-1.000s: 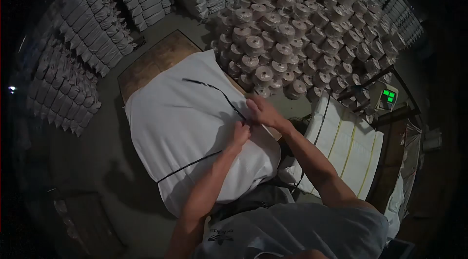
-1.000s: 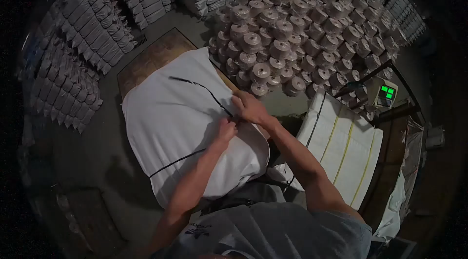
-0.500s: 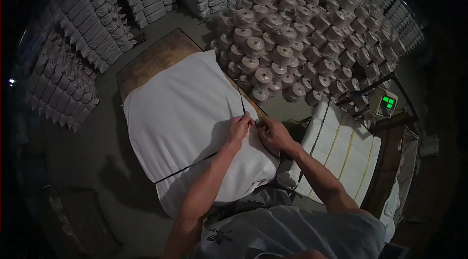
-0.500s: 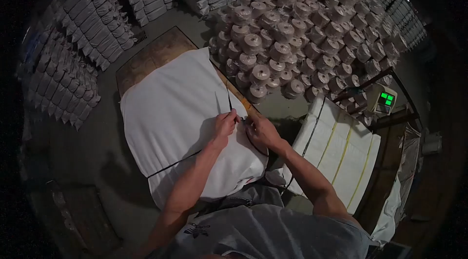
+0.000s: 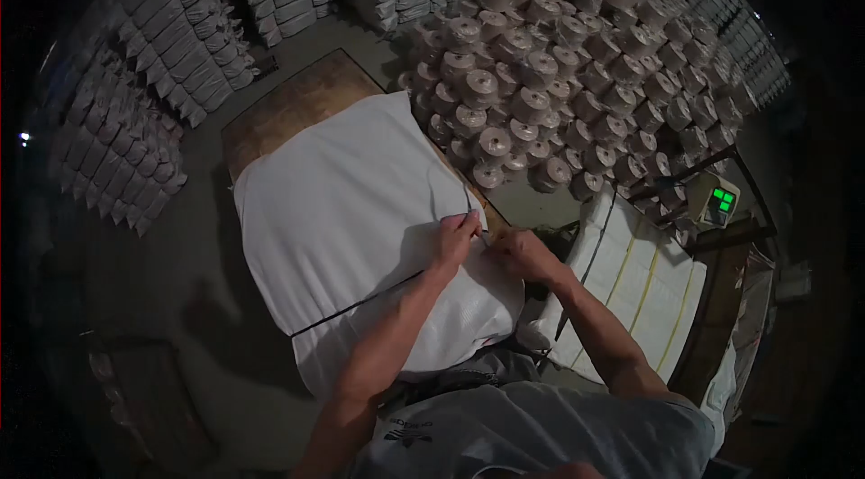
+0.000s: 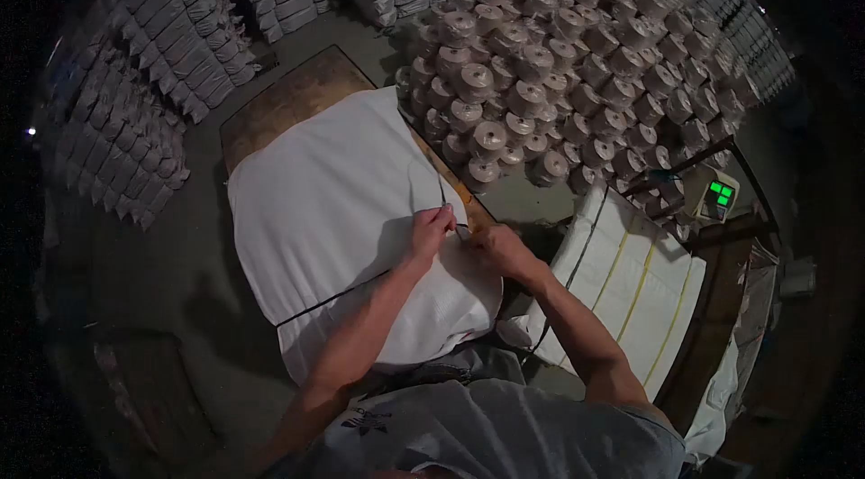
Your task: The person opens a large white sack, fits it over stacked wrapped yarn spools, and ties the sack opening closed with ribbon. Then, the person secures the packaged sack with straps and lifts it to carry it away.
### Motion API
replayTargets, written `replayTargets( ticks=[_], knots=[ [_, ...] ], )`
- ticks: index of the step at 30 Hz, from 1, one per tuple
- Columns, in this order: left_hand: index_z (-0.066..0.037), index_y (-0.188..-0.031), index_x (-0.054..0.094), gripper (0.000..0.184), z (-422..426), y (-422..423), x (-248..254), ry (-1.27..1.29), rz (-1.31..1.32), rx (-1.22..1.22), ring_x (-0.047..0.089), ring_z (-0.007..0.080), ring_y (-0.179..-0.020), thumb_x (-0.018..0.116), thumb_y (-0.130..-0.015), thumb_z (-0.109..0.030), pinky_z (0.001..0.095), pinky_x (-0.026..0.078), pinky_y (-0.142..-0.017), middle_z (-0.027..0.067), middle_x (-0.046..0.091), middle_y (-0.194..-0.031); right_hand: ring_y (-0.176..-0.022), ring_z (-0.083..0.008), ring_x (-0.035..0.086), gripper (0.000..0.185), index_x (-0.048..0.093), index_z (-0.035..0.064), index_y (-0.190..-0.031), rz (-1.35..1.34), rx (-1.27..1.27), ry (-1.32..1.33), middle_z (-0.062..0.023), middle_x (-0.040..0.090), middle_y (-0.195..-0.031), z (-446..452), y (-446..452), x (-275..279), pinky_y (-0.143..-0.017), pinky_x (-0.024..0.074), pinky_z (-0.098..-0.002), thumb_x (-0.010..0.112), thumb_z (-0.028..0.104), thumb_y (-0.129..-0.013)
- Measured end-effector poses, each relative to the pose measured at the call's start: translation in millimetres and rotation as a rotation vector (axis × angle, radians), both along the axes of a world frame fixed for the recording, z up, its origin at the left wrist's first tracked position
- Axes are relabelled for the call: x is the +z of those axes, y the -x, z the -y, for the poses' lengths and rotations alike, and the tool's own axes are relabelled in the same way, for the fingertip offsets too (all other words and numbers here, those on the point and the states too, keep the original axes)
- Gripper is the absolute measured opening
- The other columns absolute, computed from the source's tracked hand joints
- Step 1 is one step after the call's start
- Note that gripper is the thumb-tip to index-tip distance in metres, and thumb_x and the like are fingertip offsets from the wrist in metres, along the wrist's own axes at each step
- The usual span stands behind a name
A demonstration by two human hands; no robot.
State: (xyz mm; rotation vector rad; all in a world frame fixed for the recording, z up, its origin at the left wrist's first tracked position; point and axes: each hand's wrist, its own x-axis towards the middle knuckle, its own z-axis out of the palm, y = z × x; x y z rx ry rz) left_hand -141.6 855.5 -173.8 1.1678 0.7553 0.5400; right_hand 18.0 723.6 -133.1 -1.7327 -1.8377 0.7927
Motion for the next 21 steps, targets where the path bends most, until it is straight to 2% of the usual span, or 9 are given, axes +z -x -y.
replayTargets(
  ticks=[1, 3, 5, 7, 10, 13, 16, 19, 21],
  knots=[
    [-0.002, -0.072, 0.064, 0.046, 3, 1, 3, -0.131, -0.009, -0.058, 0.05, 0.0112, -0.059, 0.058, -0.107, -0.032, 0.033, 0.041, -0.058, -0.0003, 0.053, -0.061, -0.082, -0.0414, 0.07, 0.019, 0.07, -0.0006, -0.099, -0.011, 0.026, -0.008, -0.0224, 0.072, -0.093, -7, 9, 16, -0.075, 0.0559, -0.0474, 0.068, 0.012, -0.085],
    [-0.001, -0.074, 0.064, 0.044, 15, 4, 19, -0.305, -0.065, -0.164, 0.052, 0.0133, -0.059, 0.06, -0.105, -0.031, 0.0346, 0.043, -0.058, 0.0035, 0.057, -0.062, -0.092, -0.0401, 0.069, 0.022, 0.072, -0.0004, -0.108, -0.108, -0.349, 0.169, -0.0205, 0.071, -0.098, -20, 25, 46, -0.08, 0.0545, -0.0447, 0.068, 0.009, -0.087],
    [0.0, -0.075, 0.063, 0.042, 21, 8, 28, -0.348, -0.12, -0.201, 0.052, 0.0128, -0.059, 0.062, -0.105, -0.03, 0.0345, 0.044, -0.057, 0.0038, 0.058, -0.063, -0.086, -0.0369, 0.069, 0.021, 0.071, -0.0013, -0.106, -0.119, -0.327, -0.018, -0.0209, 0.07, -0.095, -38, 30, 2, -0.077, 0.0544, -0.0433, 0.068, 0.009, -0.087],
    [0.0, -0.074, 0.061, 0.044, 16, 12, 32, -0.624, -0.111, -0.213, 0.053, 0.015, -0.059, 0.061, -0.105, -0.031, 0.0361, 0.044, -0.058, 0.0079, 0.057, -0.06, -0.081, -0.0337, 0.068, 0.02, 0.069, -0.0023, -0.104, -0.125, -0.324, -0.205, -0.0214, 0.07, -0.091, -40, 24, -8, -0.075, 0.0542, -0.0419, 0.069, 0.009, -0.087],
    [0.0, -0.071, 0.059, 0.049, 1, 17, 44, -0.505, -0.124, -0.221, 0.052, 0.0166, -0.057, 0.059, -0.106, -0.034, 0.0373, 0.044, -0.059, 0.0096, 0.055, -0.059, -0.084, -0.0456, 0.068, 0.023, 0.067, 0.0, -0.109, 0.088, -0.136, -0.012, -0.0236, 0.071, -0.09, -20, 17, 11, -0.071, 0.0547, -0.0453, 0.067, 0.009, -0.088],
    [-0.001, -0.073, 0.059, 0.049, 3, 9, 37, -0.433, -0.114, -0.194, 0.051, 0.0174, -0.058, 0.057, -0.108, -0.035, 0.0383, 0.044, -0.059, 0.0094, 0.056, -0.06, -0.074, -0.0412, 0.067, 0.023, 0.062, -0.0002, -0.111, -0.033, -0.187, -0.161, -0.0211, 0.069, -0.085, -3, 15, 12, -0.068, 0.0534, -0.044, 0.067, 0.013, -0.092],
    [-0.001, -0.076, 0.06, 0.048, 7, 1, 31, -0.376, -0.115, -0.18, 0.052, 0.0187, -0.058, 0.056, -0.108, -0.036, 0.0387, 0.044, -0.06, 0.0093, 0.056, -0.062, -0.068, -0.0346, 0.063, 0.026, 0.058, 0.0002, -0.115, -0.476, -0.51, 0.262, -0.0173, 0.066, -0.081, -9, 7, -7, -0.067, 0.0525, -0.0428, 0.066, 0.012, -0.093],
    [-0.001, -0.079, 0.061, 0.045, 7, 0, 25, -0.488, -0.144, -0.136, 0.055, 0.0204, -0.059, 0.055, -0.108, -0.035, 0.0393, 0.045, -0.06, 0.0105, 0.058, -0.064, -0.066, -0.0291, 0.059, 0.019, 0.06, 0.0005, -0.104, -0.745, -0.66, 0.087, -0.0135, 0.061, -0.078, -18, 29, 13, -0.065, 0.0514, -0.04, 0.068, 0.012, -0.091],
    [-0.001, -0.078, 0.061, 0.045, 4, 1, 28, -0.486, -0.125, -0.14, 0.056, 0.021, -0.06, 0.056, -0.108, -0.034, 0.0398, 0.046, -0.061, 0.0115, 0.059, -0.064, -0.071, -0.0331, 0.063, 0.026, 0.062, 0.0014, -0.101, -0.219, -0.309, -0.033, -0.0152, 0.063, -0.08, -24, 30, 34, -0.066, 0.052, -0.0412, 0.073, 0.019, -0.086]
  ],
)
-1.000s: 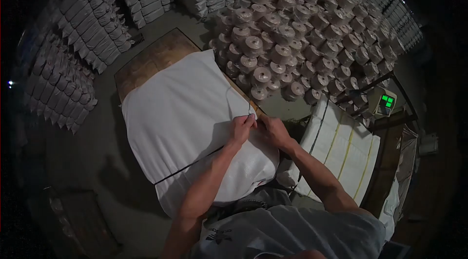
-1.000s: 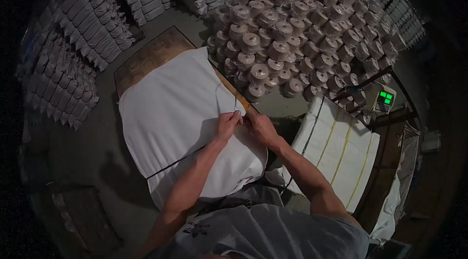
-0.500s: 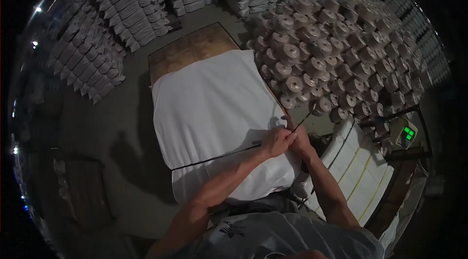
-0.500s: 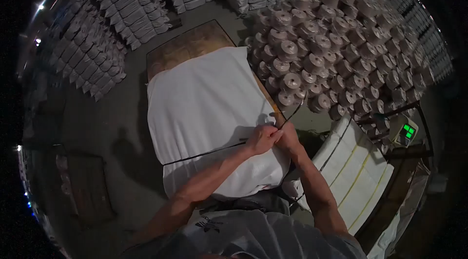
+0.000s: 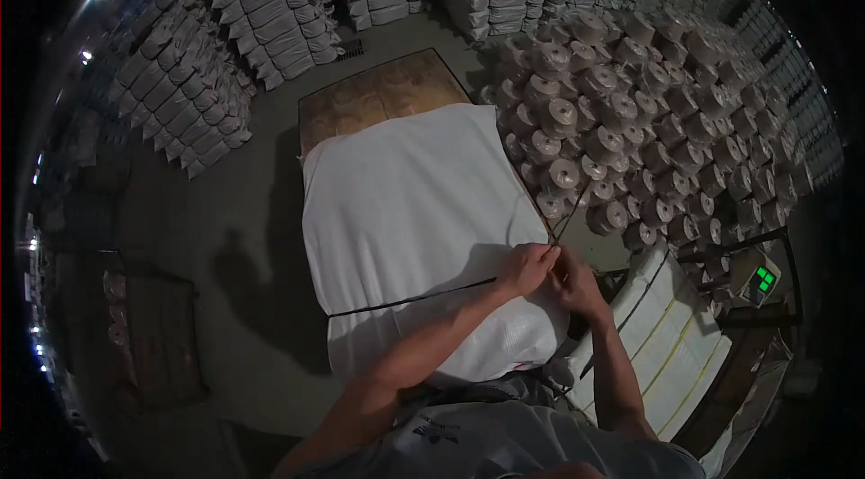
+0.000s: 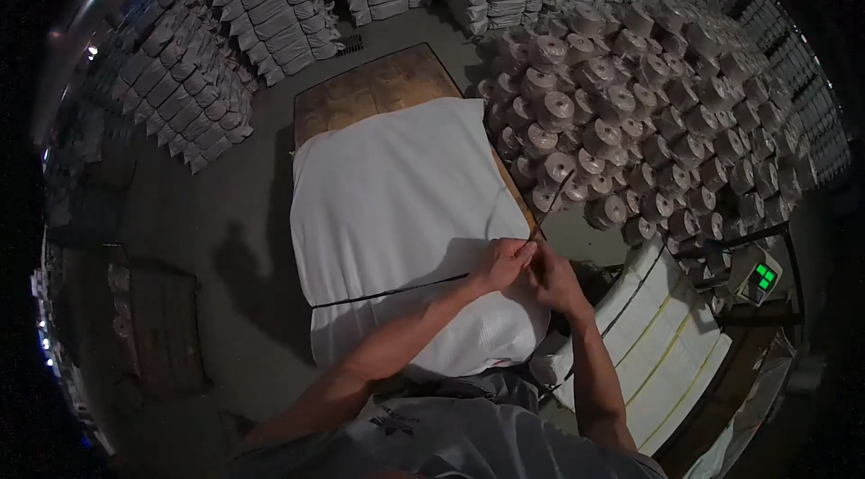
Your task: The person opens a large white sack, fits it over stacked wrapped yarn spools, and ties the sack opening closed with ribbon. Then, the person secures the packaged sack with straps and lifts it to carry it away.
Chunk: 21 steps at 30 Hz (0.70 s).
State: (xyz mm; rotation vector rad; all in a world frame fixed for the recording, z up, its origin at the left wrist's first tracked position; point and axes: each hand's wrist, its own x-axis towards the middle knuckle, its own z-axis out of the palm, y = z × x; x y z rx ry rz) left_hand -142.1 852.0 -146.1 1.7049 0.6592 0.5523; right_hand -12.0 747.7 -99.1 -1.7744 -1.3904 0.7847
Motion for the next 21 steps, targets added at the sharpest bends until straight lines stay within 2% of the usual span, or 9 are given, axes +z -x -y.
replayTargets(
  ticks=[1, 2, 3, 4, 6, 8, 10, 18, 21],
  knots=[
    [0.0, -0.078, 0.061, 0.045, 1, 1, 1, 0.009, 0.017, -0.01, 0.058, 0.0215, -0.06, 0.056, -0.108, -0.033, 0.0403, 0.046, -0.061, 0.0125, 0.06, -0.065, -0.071, -0.0331, 0.063, 0.026, 0.062, 0.0014, -0.101, 0.0, -0.001, 0.002, -0.0152, 0.063, -0.08, -1, -8, -21, -0.066, 0.052, -0.0412, 0.073, 0.019, -0.086],
    [0.0, -0.078, 0.061, 0.045, 3, 1, 1, 0.011, 0.017, -0.011, 0.058, 0.0215, -0.06, 0.056, -0.108, -0.033, 0.0403, 0.046, -0.061, 0.0125, 0.06, -0.065, -0.074, -0.0358, 0.065, 0.03, 0.062, 0.002, -0.101, 0.198, 0.071, -0.022, -0.0162, 0.064, -0.081, -3, -23, -59, -0.066, 0.0527, -0.043, 0.076, 0.021, -0.082],
    [0.0, -0.077, 0.061, 0.044, 5, 1, 1, -0.08, 0.021, -0.015, 0.058, 0.0215, -0.06, 0.057, -0.107, -0.032, 0.0407, 0.047, -0.061, 0.0134, 0.061, -0.065, -0.077, -0.0385, 0.066, 0.035, 0.061, 0.0027, -0.101, 0.398, 0.144, -0.048, -0.0171, 0.065, -0.082, -9, -25, -64, -0.067, 0.0533, -0.0448, 0.078, 0.024, -0.078],
    [0.0, -0.077, 0.062, 0.043, 6, 1, 1, -0.171, 0.025, -0.019, 0.059, 0.0214, -0.061, 0.057, -0.107, -0.031, 0.0411, 0.047, -0.061, 0.0143, 0.061, -0.066, -0.077, -0.0385, 0.066, 0.035, 0.061, 0.0027, -0.101, 0.402, 0.144, -0.049, -0.0171, 0.065, -0.082, -10, -29, -67, -0.067, 0.0533, -0.0448, 0.078, 0.024, -0.078],
    [0.0, -0.077, 0.062, 0.043, 6, 5, 3, -0.112, 0.026, -0.038, 0.061, 0.0232, -0.061, 0.058, -0.107, -0.03, 0.0414, 0.047, -0.062, 0.0148, 0.062, -0.066, -0.076, -0.0459, 0.065, 0.032, 0.065, 0.004, -0.104, 0.588, 0.17, 0.056, -0.0197, 0.069, -0.085, -16, -31, -68, -0.07, 0.055, -0.0476, 0.076, 0.021, -0.079],
    [0.0, -0.077, 0.063, 0.042, 6, 12, 4, -0.045, 0.018, -0.058, 0.062, 0.0249, -0.061, 0.059, -0.106, -0.029, 0.0417, 0.048, -0.062, 0.0153, 0.062, -0.066, -0.08, -0.0457, 0.066, 0.033, 0.065, 0.0037, -0.104, 0.531, 0.15, 0.054, -0.0202, 0.069, -0.087, -9, -29, -58, -0.07, 0.0547, -0.0486, 0.077, 0.021, -0.079],
    [-0.001, -0.081, 0.067, 0.04, 2, 14, 6, 0.022, -0.034, -0.088, 0.069, 0.0348, -0.071, 0.057, -0.105, -0.031, 0.0462, 0.052, -0.067, 0.017, 0.069, -0.076, -0.083, -0.0456, 0.067, 0.034, 0.065, 0.0035, -0.104, 0.484, 0.138, 0.052, -0.0207, 0.069, -0.09, -3, -22, -40, -0.071, 0.0545, -0.0497, 0.077, 0.021, -0.078],
    [-0.003, -0.076, 0.066, 0.039, 5, 10, 18, -0.159, -0.065, -0.053, 0.068, 0.0347, -0.07, 0.057, -0.105, -0.028, 0.045, 0.051, -0.065, 0.0152, 0.068, -0.072, -0.09, -0.0452, 0.066, 0.032, 0.064, 0.0041, -0.109, 0.154, 0.074, -0.216, -0.0208, 0.067, -0.102, -16, -3, -36, -0.079, 0.0548, -0.049, 0.074, 0.016, -0.08],
    [-0.003, -0.077, 0.067, 0.038, 6, 15, 20, -0.194, -0.058, -0.075, 0.069, 0.0365, -0.072, 0.057, -0.105, -0.028, 0.0459, 0.052, -0.066, 0.0156, 0.069, -0.073, -0.09, -0.046, 0.065, 0.03, 0.065, 0.0037, -0.107, 0.206, 0.076, -0.132, -0.0205, 0.066, -0.1, -16, -6, -47, -0.08, 0.0547, -0.0487, 0.072, 0.014, -0.08]
  ],
)
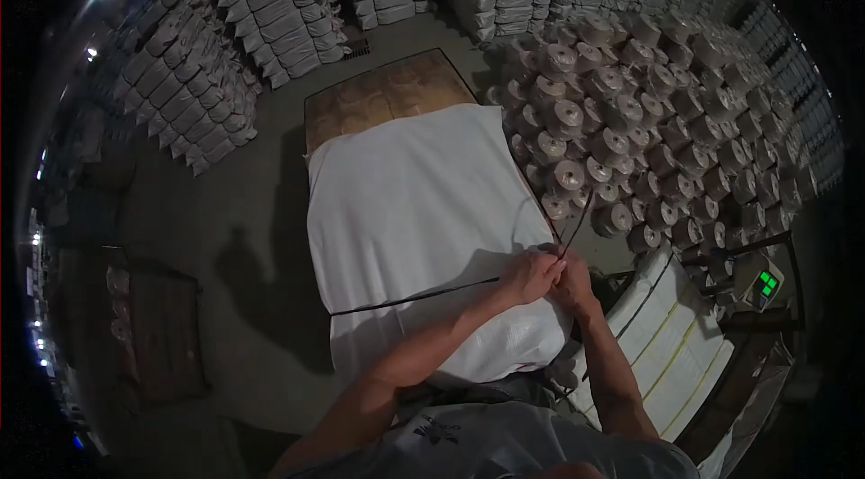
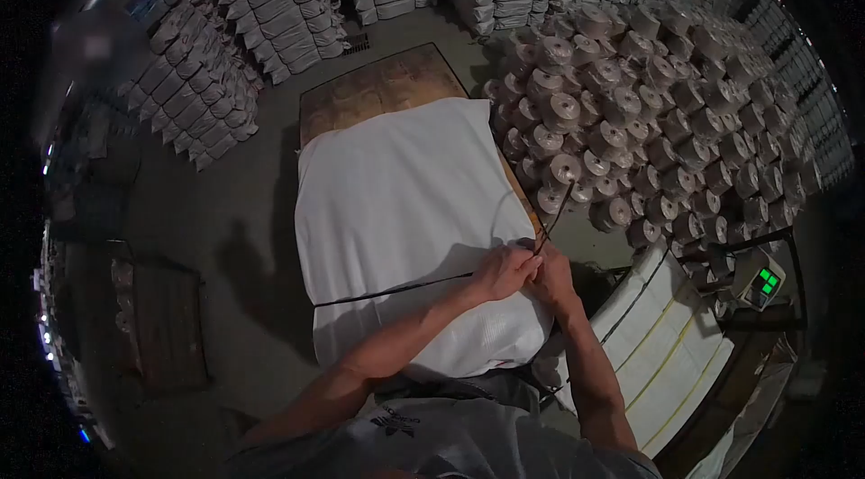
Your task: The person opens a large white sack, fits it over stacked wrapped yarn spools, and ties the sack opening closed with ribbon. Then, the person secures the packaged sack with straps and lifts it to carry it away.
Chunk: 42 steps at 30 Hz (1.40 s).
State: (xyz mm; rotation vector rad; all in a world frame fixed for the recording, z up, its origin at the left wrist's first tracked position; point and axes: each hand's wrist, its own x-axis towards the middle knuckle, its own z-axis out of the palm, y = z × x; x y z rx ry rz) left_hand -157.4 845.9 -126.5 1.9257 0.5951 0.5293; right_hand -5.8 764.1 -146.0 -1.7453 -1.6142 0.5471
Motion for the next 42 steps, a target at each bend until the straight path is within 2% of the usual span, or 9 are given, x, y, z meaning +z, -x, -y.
replayTargets(
  ticks=[10, 13, 25, 29, 32, 34, 37, 39, 42],
  knots=[
    [-0.003, -0.082, 0.066, 0.033, 1, 0, -4, -0.057, -0.026, 0.059, 0.068, 0.0391, -0.077, 0.058, -0.105, -0.024, 0.0479, 0.052, -0.072, 0.017, 0.068, -0.079, -0.084, -0.0412, 0.06, 0.028, 0.062, 0.0037, -0.108, 0.159, 0.09, 0.018, -0.0189, 0.062, -0.089, 11, -7, 7, -0.072, 0.0515, -0.0465, 0.071, 0.009, -0.082],
    [-0.002, -0.083, 0.065, 0.03, 4, 4, 4, -0.096, -0.007, 0.097, 0.067, 0.0386, -0.08, 0.058, -0.104, -0.022, 0.0478, 0.052, -0.073, 0.0171, 0.067, -0.081, -0.085, -0.0438, 0.06, 0.02, 0.064, 0.004, -0.103, -0.04, -0.048, 0.013, -0.0192, 0.061, -0.089, 5, 1, 4, -0.074, 0.0508, -0.0469, 0.069, 0.013, -0.086],
    [0.001, -0.083, 0.061, 0.03, -6, 5, -36, -0.092, 0.056, 0.064, 0.065, 0.0391, -0.079, 0.057, -0.105, -0.02, 0.0477, 0.051, -0.072, 0.0184, 0.065, -0.08, -0.096, -0.0382, 0.064, 0.01, 0.069, 0.0025, -0.098, 0.332, 0.155, -0.076, -0.0149, 0.067, -0.098, 11, -13, 57, -0.079, 0.0549, -0.0465, 0.067, 0.01, -0.091],
    [0.001, -0.085, 0.061, 0.034, -9, 8, -33, -0.092, 0.016, 0.057, 0.064, 0.0347, -0.071, 0.056, -0.107, -0.025, 0.0469, 0.05, -0.069, 0.0172, 0.064, -0.078, -0.089, -0.0385, 0.066, 0.012, 0.072, 0.0036, -0.1, 0.392, 0.162, 0.056, -0.016, 0.068, -0.097, 10, -17, 71, -0.077, 0.0554, -0.0469, 0.069, 0.01, -0.091],
    [0.001, -0.089, 0.064, 0.036, -15, 11, -26, 0.198, -0.085, 0.022, 0.067, 0.0433, -0.081, 0.054, -0.107, -0.029, 0.0502, 0.05, -0.072, 0.0243, 0.066, -0.084, -0.079, -0.0392, 0.066, 0.015, 0.073, 0.004, -0.103, 0.239, 0.181, 0.117, -0.0169, 0.068, -0.091, 14, -26, 61, -0.072, 0.0549, -0.0465, 0.069, 0.007, -0.089],
    [0.001, -0.085, 0.064, 0.042, -18, 11, -32, 0.234, -0.025, 0.059, 0.058, 0.0227, -0.065, 0.052, -0.109, -0.031, 0.04, 0.048, -0.066, 0.0135, 0.061, -0.07, -0.075, -0.0392, 0.066, 0.017, 0.073, 0.0039, -0.104, 0.126, 0.201, 0.195, -0.0179, 0.068, -0.087, 20, -29, 43, -0.071, 0.0543, -0.0461, 0.068, 0.006, -0.088],
    [0.002, -0.084, 0.063, 0.04, -10, 9, -26, 0.242, 0.001, 0.136, 0.057, 0.0244, -0.063, 0.055, -0.108, -0.029, 0.0394, 0.048, -0.066, 0.0147, 0.061, -0.069, -0.075, -0.039, 0.067, 0.03, 0.071, 0.0053, -0.117, 0.031, 0.387, 0.04, -0.0193, 0.069, -0.084, 30, -22, 34, -0.069, 0.0528, -0.0455, 0.069, 0.007, -0.087],
    [0.002, -0.084, 0.063, 0.038, -2, 8, -20, 0.153, 0.074, 0.126, 0.057, 0.0261, -0.063, 0.056, -0.107, -0.027, 0.0403, 0.048, -0.066, 0.0155, 0.061, -0.069, -0.081, -0.0368, 0.071, 0.043, 0.065, 0.0051, -0.127, -0.153, 0.054, 0.365, -0.0214, 0.07, -0.088, 31, -12, 38, -0.072, 0.0551, -0.045, 0.07, 0.008, -0.084],
    [0.002, -0.082, 0.063, 0.035, 14, 2, -19, -0.065, 0.145, 0.053, 0.059, 0.0295, -0.063, 0.058, -0.105, -0.024, 0.0423, 0.048, -0.065, 0.0173, 0.062, -0.071, -0.08, -0.0388, 0.072, 0.053, 0.058, 0.0058, -0.134, -0.047, 0.023, 0.13, -0.0216, 0.07, -0.083, 5, -4, 27, -0.07, 0.0565, -0.0474, 0.072, 0.013, -0.084]
  ],
)
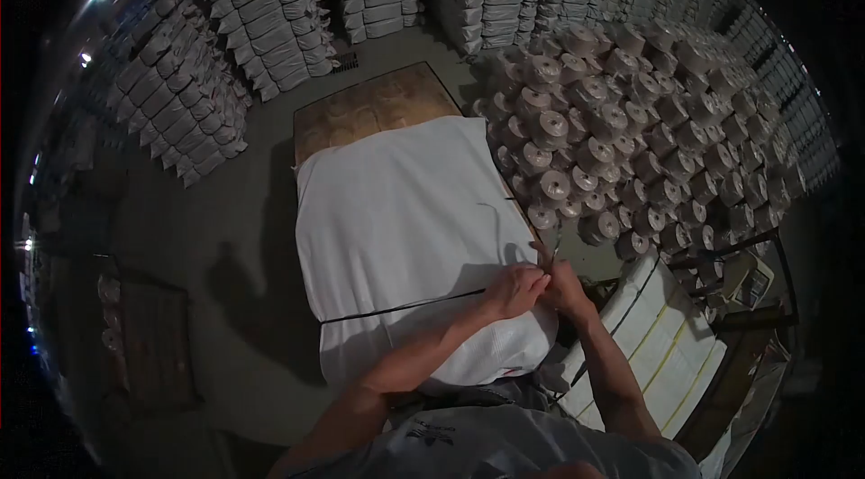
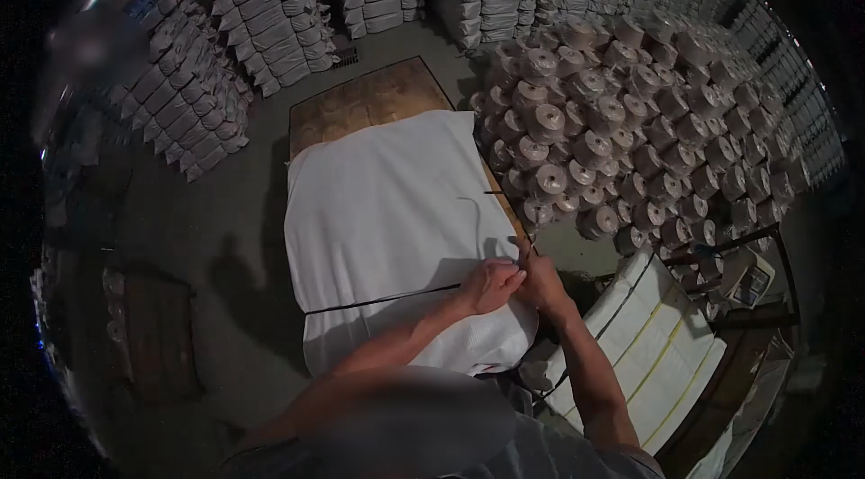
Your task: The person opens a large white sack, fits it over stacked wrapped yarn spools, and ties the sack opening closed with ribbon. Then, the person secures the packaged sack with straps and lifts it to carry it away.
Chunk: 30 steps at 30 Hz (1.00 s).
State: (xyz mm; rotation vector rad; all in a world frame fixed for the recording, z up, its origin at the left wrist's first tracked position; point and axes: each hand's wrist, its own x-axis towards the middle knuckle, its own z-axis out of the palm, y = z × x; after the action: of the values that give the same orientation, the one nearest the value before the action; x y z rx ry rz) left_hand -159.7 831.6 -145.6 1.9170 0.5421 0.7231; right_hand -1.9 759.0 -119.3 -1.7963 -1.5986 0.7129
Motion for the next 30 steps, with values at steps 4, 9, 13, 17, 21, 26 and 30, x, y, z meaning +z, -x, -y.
replayTargets(
  ticks=[4, 9, 13, 17, 21, 26, 30],
  knots=[
    [0.0, -0.081, 0.064, 0.031, -10, 10, 8, 0.062, -0.08, -0.102, 0.066, 0.0436, -0.078, 0.059, -0.102, -0.022, 0.0501, 0.05, -0.07, 0.0216, 0.067, -0.079, -0.073, -0.0405, 0.072, 0.044, 0.059, 0.0059, -0.128, 0.587, 0.254, 0.093, -0.0204, 0.07, -0.079, -8, -21, -20, -0.065, 0.057, -0.0499, 0.071, 0.022, -0.089],
    [0.0, -0.079, 0.064, 0.034, -10, 12, 17, 0.082, -0.068, -0.092, 0.066, 0.0435, -0.079, 0.06, -0.102, -0.024, 0.0504, 0.051, -0.071, 0.0217, 0.067, -0.08, -0.063, -0.0379, 0.071, 0.027, 0.061, 0.0085, -0.118, 0.569, 0.373, -0.004, -0.0173, 0.069, -0.072, 18, -30, 14, -0.058, 0.0568, -0.047, 0.063, 0.025, -0.097],
    [0.002, -0.077, 0.058, 0.036, -7, 6, 7, 0.01, -0.027, -0.107, 0.063, 0.0375, -0.071, 0.059, -0.104, -0.022, 0.0464, 0.048, -0.068, 0.0181, 0.062, -0.073, -0.073, -0.0391, 0.071, 0.016, 0.062, 0.0059, -0.105, 0.777, 0.417, 0.227, -0.0187, 0.07, -0.083, 15, -34, 23, -0.063, 0.0571, -0.0484, 0.063, 0.019, -0.096],
    [0.001, -0.081, 0.066, 0.035, -18, 6, 3, 0.014, -0.144, -0.129, 0.068, 0.04, -0.079, 0.059, -0.102, -0.026, 0.0486, 0.052, -0.072, 0.0207, 0.069, -0.08, -0.078, -0.0393, 0.071, 0.014, 0.068, 0.0073, -0.102, 0.775, 0.612, -0.099, -0.016, 0.068, -0.089, -19, -37, 52, -0.074, 0.057, -0.0466, 0.063, 0.019, -0.094],
    [0.002, -0.081, 0.065, 0.035, -23, 9, 5, 0.206, -0.112, -0.237, 0.069, 0.0341, -0.075, 0.058, -0.103, -0.024, 0.0448, 0.052, -0.071, 0.0185, 0.069, -0.077, -0.086, -0.0395, 0.069, 0.015, 0.07, 0.007, -0.101, 0.537, 0.742, -0.033, -0.0145, 0.067, -0.091, -29, -45, 68, -0.086, 0.0539, -0.0444, 0.063, 0.018, -0.094],
    [0.002, -0.081, 0.064, 0.038, -18, 8, -6, 0.24, -0.067, -0.218, 0.067, 0.033, -0.071, 0.056, -0.105, -0.026, 0.044, 0.051, -0.069, 0.0179, 0.067, -0.073, -0.085, -0.0394, 0.068, 0.014, 0.067, 0.003, -0.103, 0.427, 0.509, 0.354, -0.0176, 0.07, -0.095, -11, -63, 62, -0.082, 0.0537, -0.0451, 0.062, 0.015, -0.098],
    [0.002, -0.078, 0.061, 0.042, -21, 7, -7, 0.242, -0.094, -0.154, 0.066, 0.034, -0.07, 0.055, -0.107, -0.028, 0.045, 0.049, -0.067, 0.0184, 0.065, -0.071, -0.077, -0.0324, 0.071, 0.015, 0.064, 0.0009, -0.107, -0.081, 0.249, 0.199, -0.0157, 0.07, -0.087, 9, -80, 12, -0.074, 0.0545, -0.0443, 0.06, 0.013, -0.1]
  ],
)
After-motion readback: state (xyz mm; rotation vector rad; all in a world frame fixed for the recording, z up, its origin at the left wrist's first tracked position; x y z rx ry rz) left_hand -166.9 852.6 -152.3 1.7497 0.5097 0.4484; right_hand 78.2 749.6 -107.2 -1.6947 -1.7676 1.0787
